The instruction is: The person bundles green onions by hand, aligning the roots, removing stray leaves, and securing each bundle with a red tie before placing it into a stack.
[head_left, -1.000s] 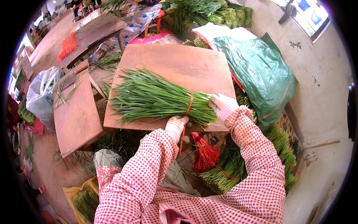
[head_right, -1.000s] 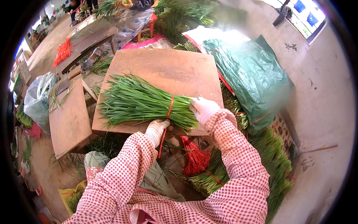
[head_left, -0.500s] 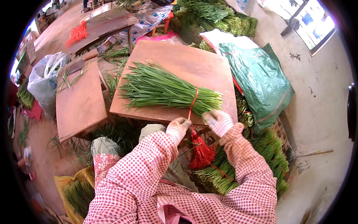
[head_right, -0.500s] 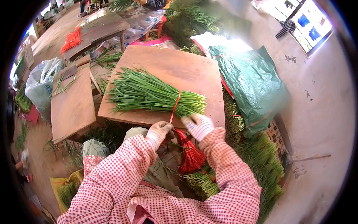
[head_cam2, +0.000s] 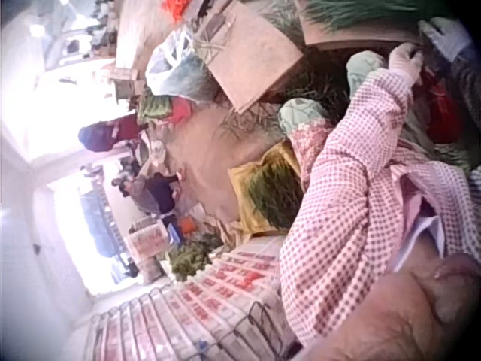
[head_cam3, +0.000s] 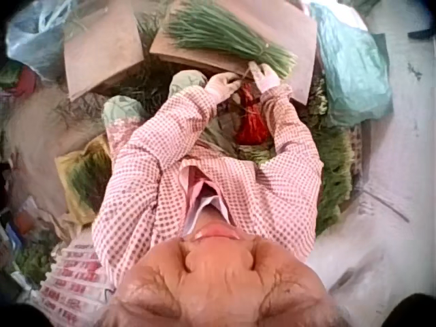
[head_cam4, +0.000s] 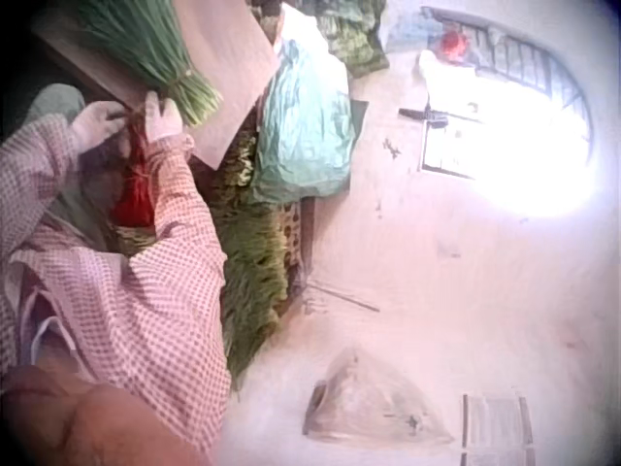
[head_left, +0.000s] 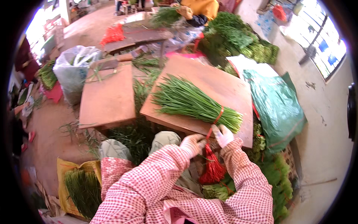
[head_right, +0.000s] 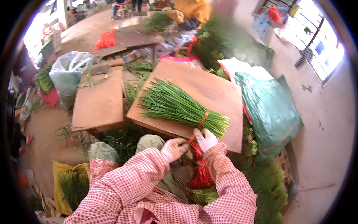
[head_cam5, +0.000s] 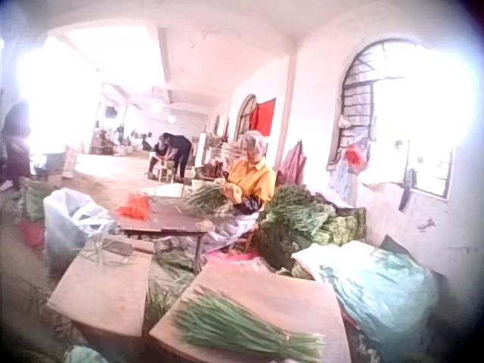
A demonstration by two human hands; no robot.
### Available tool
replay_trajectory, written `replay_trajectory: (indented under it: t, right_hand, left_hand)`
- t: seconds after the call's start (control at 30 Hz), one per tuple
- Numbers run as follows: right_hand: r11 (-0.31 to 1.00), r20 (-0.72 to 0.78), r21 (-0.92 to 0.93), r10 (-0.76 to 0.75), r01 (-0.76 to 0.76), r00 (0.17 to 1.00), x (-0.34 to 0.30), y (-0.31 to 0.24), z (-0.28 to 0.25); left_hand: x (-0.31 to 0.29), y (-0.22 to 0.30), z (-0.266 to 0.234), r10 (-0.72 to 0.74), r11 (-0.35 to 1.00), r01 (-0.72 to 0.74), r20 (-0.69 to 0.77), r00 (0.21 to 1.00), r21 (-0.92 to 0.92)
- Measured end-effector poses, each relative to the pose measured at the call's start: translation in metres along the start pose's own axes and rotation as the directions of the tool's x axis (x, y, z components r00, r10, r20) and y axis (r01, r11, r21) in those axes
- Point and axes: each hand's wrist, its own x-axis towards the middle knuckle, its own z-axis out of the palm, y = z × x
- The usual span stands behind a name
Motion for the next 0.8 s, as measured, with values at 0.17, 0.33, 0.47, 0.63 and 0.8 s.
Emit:
replay_trajectory:
  t: [0.17, 0.33, 0.47, 0.63, 0.8]
  right_hand:
    - [1.0, 0.152, 0.016, -0.018, 0.016, 0.988, 0.001, 0.013, 0.006]
    - [0.689, -0.124, -0.202, -0.723, 0.696, 0.679, -0.005, 0.01, -0.015]
    - [0.822, 0.238, 0.549, -0.326, 0.15, 0.915, 0.011, 0.002, -0.016]
    - [0.719, 0.2, 0.686, -0.337, 0.115, 0.92, 0.022, -0.045, -0.048]
    - [0.106, 0.179, 0.977, 0.065, -0.185, 0.982, 0.015, -0.025, -0.06]
  left_hand:
    - [0.002, -0.009, 0.008, 0.19, 0.952, -0.212, 0.117, 0.975, 0.22]
    - [0.013, -0.027, 0.001, -0.065, 0.997, 0.072, 0.167, 0.984, -0.036]
    - [0.04, -0.049, -0.007, -0.028, 0.887, -0.073, -0.211, 0.977, -0.455]
    - [0.019, -0.005, -0.004, -0.001, 0.909, -0.151, -0.364, 0.931, -0.388]
    - [0.022, 0.029, 0.001, 0.295, 0.955, -0.25, -0.51, 0.808, 0.156]
